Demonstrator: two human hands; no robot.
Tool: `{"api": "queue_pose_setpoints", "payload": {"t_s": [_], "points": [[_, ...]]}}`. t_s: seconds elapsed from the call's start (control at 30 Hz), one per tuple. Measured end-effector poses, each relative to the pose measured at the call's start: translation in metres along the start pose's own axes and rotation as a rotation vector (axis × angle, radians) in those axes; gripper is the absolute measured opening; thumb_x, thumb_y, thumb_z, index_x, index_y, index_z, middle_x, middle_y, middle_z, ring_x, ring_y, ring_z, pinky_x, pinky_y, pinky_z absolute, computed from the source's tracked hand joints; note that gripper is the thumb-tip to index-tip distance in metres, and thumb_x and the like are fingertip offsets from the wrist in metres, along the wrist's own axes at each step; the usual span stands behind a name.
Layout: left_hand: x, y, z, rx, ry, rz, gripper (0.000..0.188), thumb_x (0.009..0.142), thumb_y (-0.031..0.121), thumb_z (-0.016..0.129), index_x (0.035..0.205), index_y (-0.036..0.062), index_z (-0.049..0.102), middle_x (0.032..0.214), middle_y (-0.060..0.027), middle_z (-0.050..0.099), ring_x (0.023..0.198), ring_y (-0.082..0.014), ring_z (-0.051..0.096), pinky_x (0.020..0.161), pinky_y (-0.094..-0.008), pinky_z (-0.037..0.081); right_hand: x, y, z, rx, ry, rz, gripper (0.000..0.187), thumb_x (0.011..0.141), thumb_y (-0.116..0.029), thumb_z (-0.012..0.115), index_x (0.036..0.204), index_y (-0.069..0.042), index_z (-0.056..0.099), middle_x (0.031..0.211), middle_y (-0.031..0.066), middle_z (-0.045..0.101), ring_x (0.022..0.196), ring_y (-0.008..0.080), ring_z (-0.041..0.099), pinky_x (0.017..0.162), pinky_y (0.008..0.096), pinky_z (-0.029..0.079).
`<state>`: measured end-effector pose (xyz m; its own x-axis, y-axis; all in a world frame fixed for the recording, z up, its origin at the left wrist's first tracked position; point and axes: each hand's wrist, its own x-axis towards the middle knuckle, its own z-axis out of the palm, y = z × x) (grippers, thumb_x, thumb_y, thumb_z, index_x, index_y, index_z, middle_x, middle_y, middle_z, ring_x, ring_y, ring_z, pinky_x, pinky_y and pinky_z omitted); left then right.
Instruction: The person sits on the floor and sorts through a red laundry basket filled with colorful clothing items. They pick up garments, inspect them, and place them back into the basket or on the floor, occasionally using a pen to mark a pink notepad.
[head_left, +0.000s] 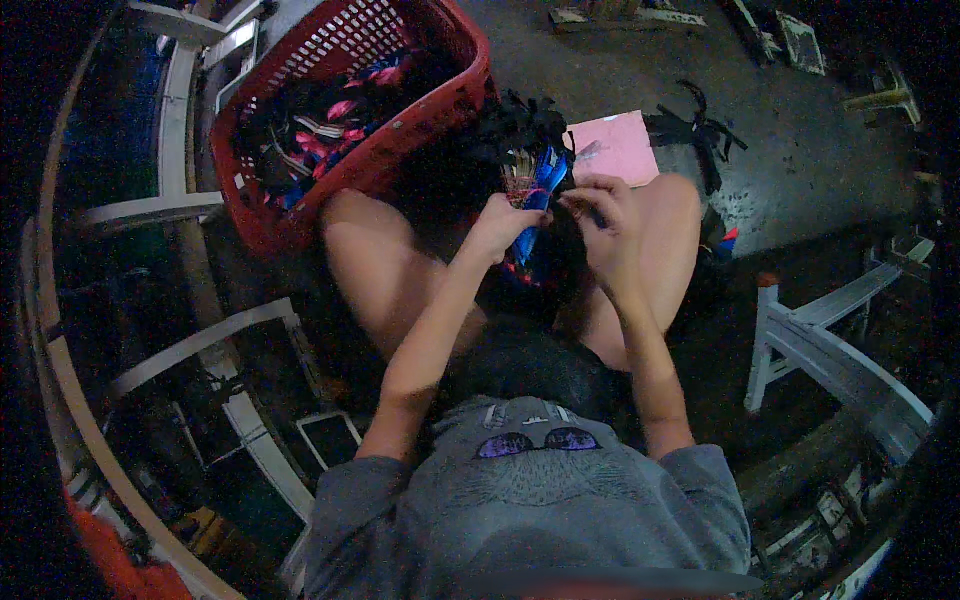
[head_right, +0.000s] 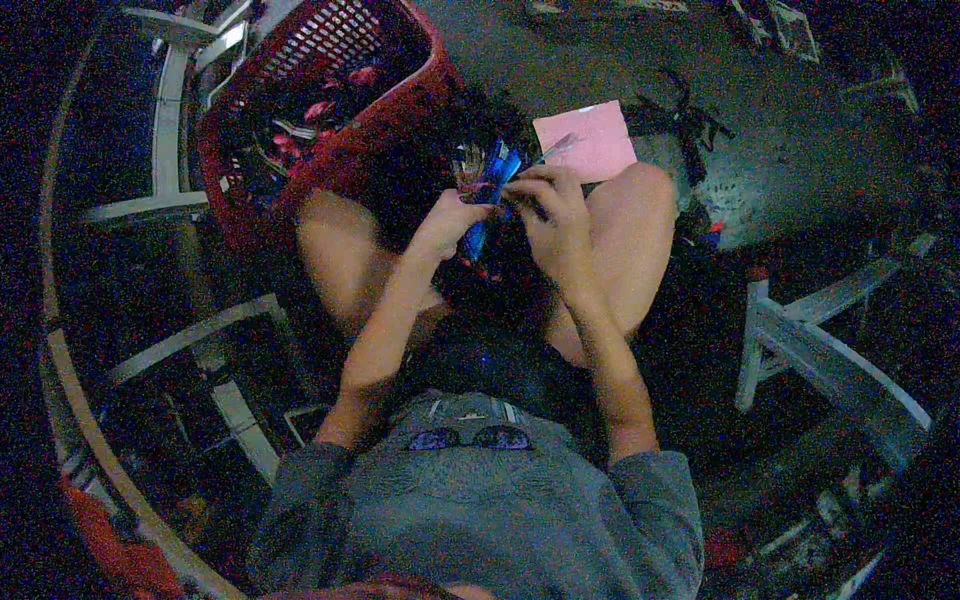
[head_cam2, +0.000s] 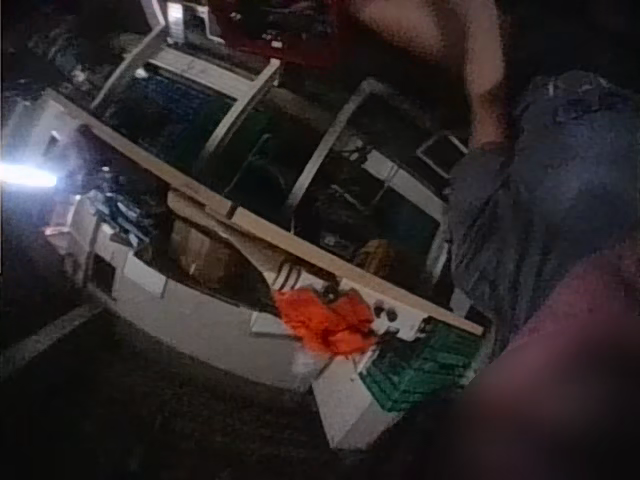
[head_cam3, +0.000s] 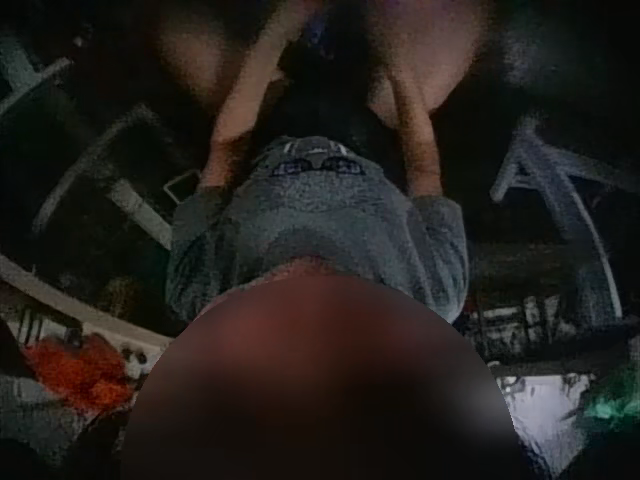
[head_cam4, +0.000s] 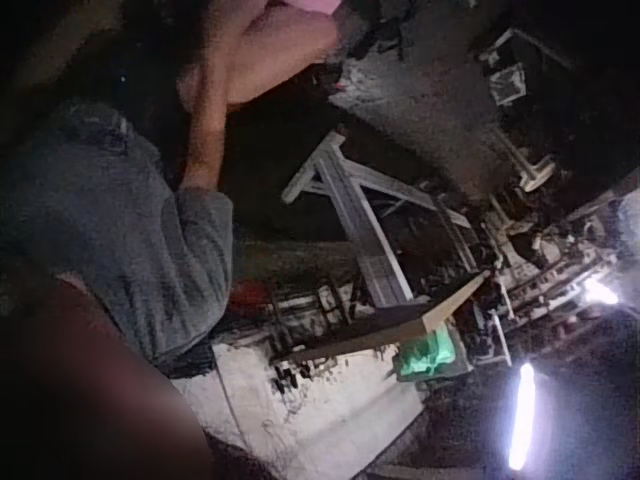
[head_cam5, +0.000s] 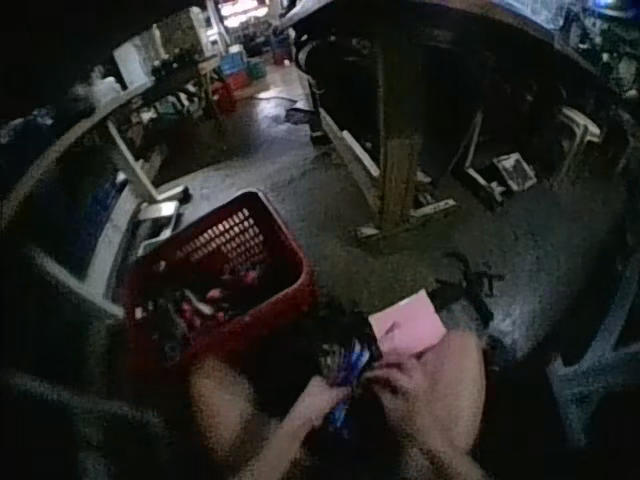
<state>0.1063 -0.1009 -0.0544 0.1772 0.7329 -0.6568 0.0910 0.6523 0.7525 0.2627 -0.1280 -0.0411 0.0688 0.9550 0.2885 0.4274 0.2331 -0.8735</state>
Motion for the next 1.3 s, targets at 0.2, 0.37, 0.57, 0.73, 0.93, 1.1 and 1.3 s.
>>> {"api": "queue_pose_setpoints", "payload": {"t_s": [0.2,0.37,0.57,0.73,0.93,1.1,1.3], "points": [[0.002,-0.005,-0.006,0.033,-0.070,0.074,0.022,0.075,0.007,0.063,0.097,0.0033,0.062,0.086,-0.0044,0.063,0.074,-0.0130,0.058,0.065,-0.0273,0.047,0.006,-0.008,0.017,-0.294,-0.117,-0.314,0.032,0.066,0.001,0.063,0.095,-0.013,0.065,0.099,0.0124,0.056,0.090,0.0316,0.053,0.076,0.0398,0.045],[0.007,-0.005,-0.013,-0.020,-0.069,0.055,0.024,0.070,0.000,0.065,0.093,-0.0005,0.063,0.084,-0.0060,0.064,0.074,-0.0122,0.059,0.066,-0.0262,0.047,0.012,-0.023,0.025,-0.147,-0.150,-0.284,0.020,0.070,0.006,0.062,0.088,-0.005,0.061,0.101,0.0126,0.058,0.095,0.0275,0.053,0.083,0.0344,0.043],[0.000,0.012,-0.025,-0.059,-0.204,-0.037,0.027,0.064,0.018,0.075,0.082,0.0008,0.065,0.075,-0.0037,0.062,0.063,-0.0123,0.057,0.057,-0.0259,0.045,-0.007,-0.071,0.020,0.551,0.033,0.246,0.015,0.080,0.012,0.049,0.082,0.000,0.058,0.089,0.0108,0.062,0.090,0.0199,0.059,0.089,0.0331,0.045],[0.006,0.011,-0.012,0.164,-0.100,-0.132,0.027,0.065,0.022,0.074,0.079,0.0007,0.064,0.069,-0.0034,0.059,0.059,-0.0125,0.054,0.054,-0.0287,0.044,0.007,-0.083,-0.013,0.544,0.267,0.023,0.006,0.083,-0.001,0.058,0.081,0.004,0.055,0.082,0.0131,0.061,0.084,0.0249,0.060,0.083,0.0410,0.047],[0.030,-0.022,-0.010,0.465,-0.130,-0.050,0.042,0.059,0.030,0.071,0.079,-0.0065,0.063,0.077,-0.0175,0.063,0.069,-0.0250,0.062,0.064,-0.0342,0.048,0.023,-0.098,-0.028,0.481,0.198,0.106,0.010,0.084,-0.007,0.059,0.084,0.000,0.051,0.079,0.0115,0.057,0.075,0.0191,0.056,0.071,0.0297,0.048],[0.030,-0.029,-0.007,0.586,-0.082,0.036,0.049,0.056,0.031,0.069,0.083,-0.0094,0.063,0.088,-0.0286,0.062,0.085,-0.0370,0.062,0.077,-0.0390,0.048,0.052,-0.091,-0.092,0.762,0.389,-0.042,0.006,0.086,-0.005,0.055,0.086,-0.003,0.049,0.087,0.0105,0.056,0.064,0.0157,0.048,0.059,0.0259,0.043],[0.014,0.004,-0.016,0.884,-0.202,0.072,0.041,0.057,0.028,0.069,0.081,-0.0053,0.065,0.086,-0.0260,0.063,0.083,-0.0354,0.063,0.076,-0.0384,0.050,0.080,-0.038,-0.227,1.203,0.222,0.204,0.007,0.083,-0.003,0.051,0.089,-0.004,0.048,0.090,0.0057,0.047,0.075,0.0142,0.041,0.065,0.0282,0.036]]}}
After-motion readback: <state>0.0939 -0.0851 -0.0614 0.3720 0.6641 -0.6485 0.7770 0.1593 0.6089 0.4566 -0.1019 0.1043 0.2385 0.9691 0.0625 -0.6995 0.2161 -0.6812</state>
